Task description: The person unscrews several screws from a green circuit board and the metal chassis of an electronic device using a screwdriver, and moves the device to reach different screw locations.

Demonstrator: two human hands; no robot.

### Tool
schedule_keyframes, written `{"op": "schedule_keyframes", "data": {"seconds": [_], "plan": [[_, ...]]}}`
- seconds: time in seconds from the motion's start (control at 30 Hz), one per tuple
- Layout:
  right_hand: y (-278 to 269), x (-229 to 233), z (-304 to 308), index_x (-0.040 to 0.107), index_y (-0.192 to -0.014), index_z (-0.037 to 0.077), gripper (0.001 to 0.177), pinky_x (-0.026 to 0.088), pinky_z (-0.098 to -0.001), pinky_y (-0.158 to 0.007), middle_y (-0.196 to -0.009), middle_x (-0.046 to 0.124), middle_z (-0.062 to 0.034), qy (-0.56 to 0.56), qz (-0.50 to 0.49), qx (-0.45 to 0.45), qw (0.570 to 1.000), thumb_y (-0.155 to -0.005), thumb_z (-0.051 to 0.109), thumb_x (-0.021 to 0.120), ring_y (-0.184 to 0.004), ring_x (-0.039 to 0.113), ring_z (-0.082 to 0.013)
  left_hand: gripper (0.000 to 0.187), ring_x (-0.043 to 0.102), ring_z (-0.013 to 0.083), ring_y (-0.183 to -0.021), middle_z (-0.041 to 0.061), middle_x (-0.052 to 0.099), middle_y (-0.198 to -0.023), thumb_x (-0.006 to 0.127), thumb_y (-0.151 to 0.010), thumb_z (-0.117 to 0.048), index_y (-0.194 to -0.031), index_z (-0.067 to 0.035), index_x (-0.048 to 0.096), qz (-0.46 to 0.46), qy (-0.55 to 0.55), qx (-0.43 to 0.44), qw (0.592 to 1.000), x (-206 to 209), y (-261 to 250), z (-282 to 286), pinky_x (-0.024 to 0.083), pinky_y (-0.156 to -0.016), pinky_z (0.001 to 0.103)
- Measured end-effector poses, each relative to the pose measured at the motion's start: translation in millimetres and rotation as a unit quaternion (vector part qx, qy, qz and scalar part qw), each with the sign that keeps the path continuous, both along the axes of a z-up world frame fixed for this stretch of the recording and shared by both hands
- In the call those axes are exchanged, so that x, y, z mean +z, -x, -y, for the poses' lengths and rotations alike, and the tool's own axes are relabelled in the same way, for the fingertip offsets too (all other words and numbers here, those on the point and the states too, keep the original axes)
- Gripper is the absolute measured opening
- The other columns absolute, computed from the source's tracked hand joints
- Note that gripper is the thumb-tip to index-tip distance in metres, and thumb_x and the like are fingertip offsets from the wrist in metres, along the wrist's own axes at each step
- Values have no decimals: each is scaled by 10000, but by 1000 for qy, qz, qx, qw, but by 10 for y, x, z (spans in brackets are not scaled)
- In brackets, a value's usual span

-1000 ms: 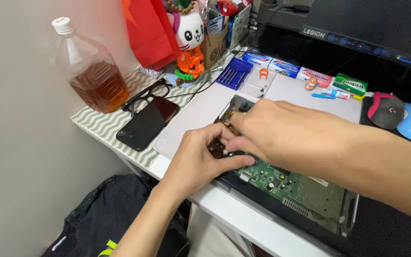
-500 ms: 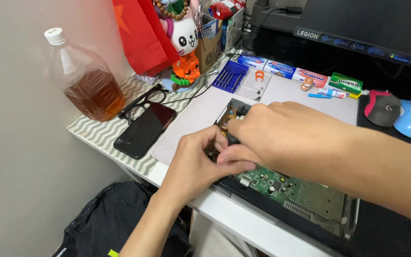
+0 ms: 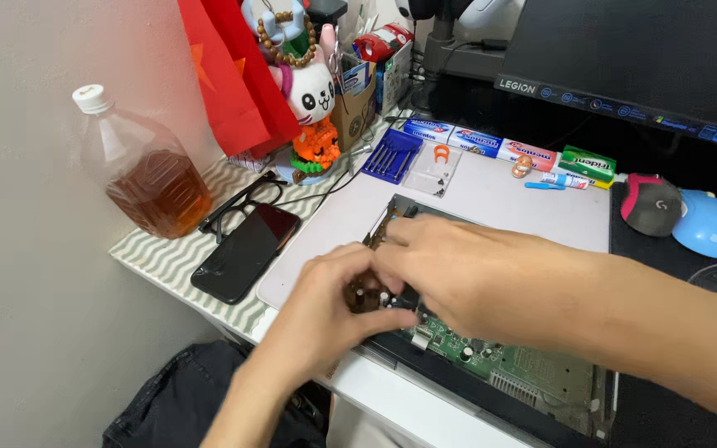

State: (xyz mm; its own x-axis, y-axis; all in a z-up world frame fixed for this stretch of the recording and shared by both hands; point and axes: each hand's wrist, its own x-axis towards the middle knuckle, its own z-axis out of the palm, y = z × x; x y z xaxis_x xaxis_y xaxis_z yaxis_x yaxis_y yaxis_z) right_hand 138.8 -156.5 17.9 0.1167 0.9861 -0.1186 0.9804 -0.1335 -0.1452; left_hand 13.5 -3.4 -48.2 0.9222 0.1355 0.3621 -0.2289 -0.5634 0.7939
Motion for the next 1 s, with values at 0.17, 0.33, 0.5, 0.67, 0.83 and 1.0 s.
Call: {"op": "schedule_keyframes", "data": {"seconds": [0.17,0.33,0.5,0.67,0.83,1.0], "plan": [[-35,-136,-84,610,-1092,191,228,547,-526,-767,-1027,640,-79,46,66,-31,996,-985,383,671,-897,672,-357,85,659,87,-714,-62,720,-777,832,-814,-134,-818,-196,774,-60,-84,16,995,67,93,-141,506,-674,239],[-46,-15,92,706,-1037,244,167,524,-514,-753,-1034,607,-18,25,3,2,1000,-918,153,632,-912,652,-313,58,697,137,-773,-50,727,-809,787,-842,-159,-841,-217,789,-127,-158,23,979,155,140,-103,545,-728,281],[-128,136,495,782,-1082,141,218,509,-370,-821,-992,738,6,-182,-50,-8,982,-884,205,718,-923,725,-206,79,717,103,-741,-61,755,-794,773,-831,-158,-827,-231,802,-85,-149,20,985,82,152,-202,536,-700,259],[-237,100,1043,877,-973,211,193,595,-280,-683,-863,851,96,-260,-68,-136,954,-828,292,779,-745,791,-77,98,689,224,-761,-13,720,-765,735,-854,-285,-802,-234,801,-202,-194,50,959,133,5,150,517,-705,368],[-500,-311,1507,862,-924,157,189,569,-191,-676,-825,820,19,-390,-69,-201,896,-756,202,788,-683,765,-77,127,662,372,-755,106,682,-762,599,-756,-160,-787,-152,722,-338,-303,56,889,111,-389,371,539,-651,477],[-663,-608,1843,853,-980,-32,192,572,-271,-662,-980,777,-151,-426,-218,-366,798,-815,-6,758,-639,748,-261,312,730,338,-878,98,724,-1006,640,-791,-2,-1047,-169,703,-290,-504,-2,814,-161,-748,368,601,-711,467]]}}
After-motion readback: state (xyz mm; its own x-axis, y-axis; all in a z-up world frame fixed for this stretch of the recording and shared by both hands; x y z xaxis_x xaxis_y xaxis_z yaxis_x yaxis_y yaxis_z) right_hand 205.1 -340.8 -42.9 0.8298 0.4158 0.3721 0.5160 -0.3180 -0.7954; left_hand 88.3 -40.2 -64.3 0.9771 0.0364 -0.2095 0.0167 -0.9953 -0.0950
